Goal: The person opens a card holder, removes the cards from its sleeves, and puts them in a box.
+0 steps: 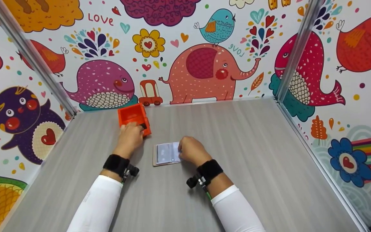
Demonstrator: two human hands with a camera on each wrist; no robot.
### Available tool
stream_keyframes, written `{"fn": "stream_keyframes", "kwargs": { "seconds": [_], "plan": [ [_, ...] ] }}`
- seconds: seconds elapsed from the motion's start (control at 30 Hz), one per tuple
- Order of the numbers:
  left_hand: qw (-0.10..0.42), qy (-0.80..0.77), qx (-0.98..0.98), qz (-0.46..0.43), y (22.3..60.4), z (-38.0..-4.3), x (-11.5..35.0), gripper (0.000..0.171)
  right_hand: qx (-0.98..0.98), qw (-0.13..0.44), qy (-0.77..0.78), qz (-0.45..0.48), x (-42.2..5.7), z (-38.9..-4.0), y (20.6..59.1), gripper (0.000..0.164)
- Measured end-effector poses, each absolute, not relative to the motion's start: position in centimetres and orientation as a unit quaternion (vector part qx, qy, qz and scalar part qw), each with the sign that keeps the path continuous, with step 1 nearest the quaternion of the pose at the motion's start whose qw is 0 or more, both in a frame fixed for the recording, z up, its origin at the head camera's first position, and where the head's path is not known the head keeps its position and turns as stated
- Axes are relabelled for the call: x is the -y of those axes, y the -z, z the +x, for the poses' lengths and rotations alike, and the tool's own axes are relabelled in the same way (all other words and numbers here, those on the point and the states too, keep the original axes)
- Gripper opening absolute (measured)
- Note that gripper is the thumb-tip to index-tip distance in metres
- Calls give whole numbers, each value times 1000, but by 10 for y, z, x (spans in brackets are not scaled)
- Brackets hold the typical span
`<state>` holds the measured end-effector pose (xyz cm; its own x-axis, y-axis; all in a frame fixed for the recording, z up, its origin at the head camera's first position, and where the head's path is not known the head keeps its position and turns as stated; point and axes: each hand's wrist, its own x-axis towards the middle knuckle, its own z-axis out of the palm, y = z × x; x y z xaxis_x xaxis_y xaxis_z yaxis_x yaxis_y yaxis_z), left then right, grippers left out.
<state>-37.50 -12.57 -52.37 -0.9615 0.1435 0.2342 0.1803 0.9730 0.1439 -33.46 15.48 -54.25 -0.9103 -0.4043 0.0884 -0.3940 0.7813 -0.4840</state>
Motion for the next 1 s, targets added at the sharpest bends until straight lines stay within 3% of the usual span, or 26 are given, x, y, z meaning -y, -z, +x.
{"fn": "stream_keyframes", "kwargs": {
  "seconds": [0.13, 0.27, 0.57, 1.0],
  "plan": [
    [105, 119, 977, -142, 522, -366, 118, 17, -943, 4, 253, -216, -155, -336, 543, 15],
    [64, 174, 962, -200, 535, -367, 118, 21, -942, 6, 255, -217, -153, -336, 543, 15],
    [-50, 196, 959, -201, 522, -342, 105, 31, -944, 15, 260, -202, -152, -333, 541, 14],
    [-65, 198, 955, -213, 526, -336, 101, 30, -943, 6, 251, -216, -155, -335, 542, 15]
  ]
}}
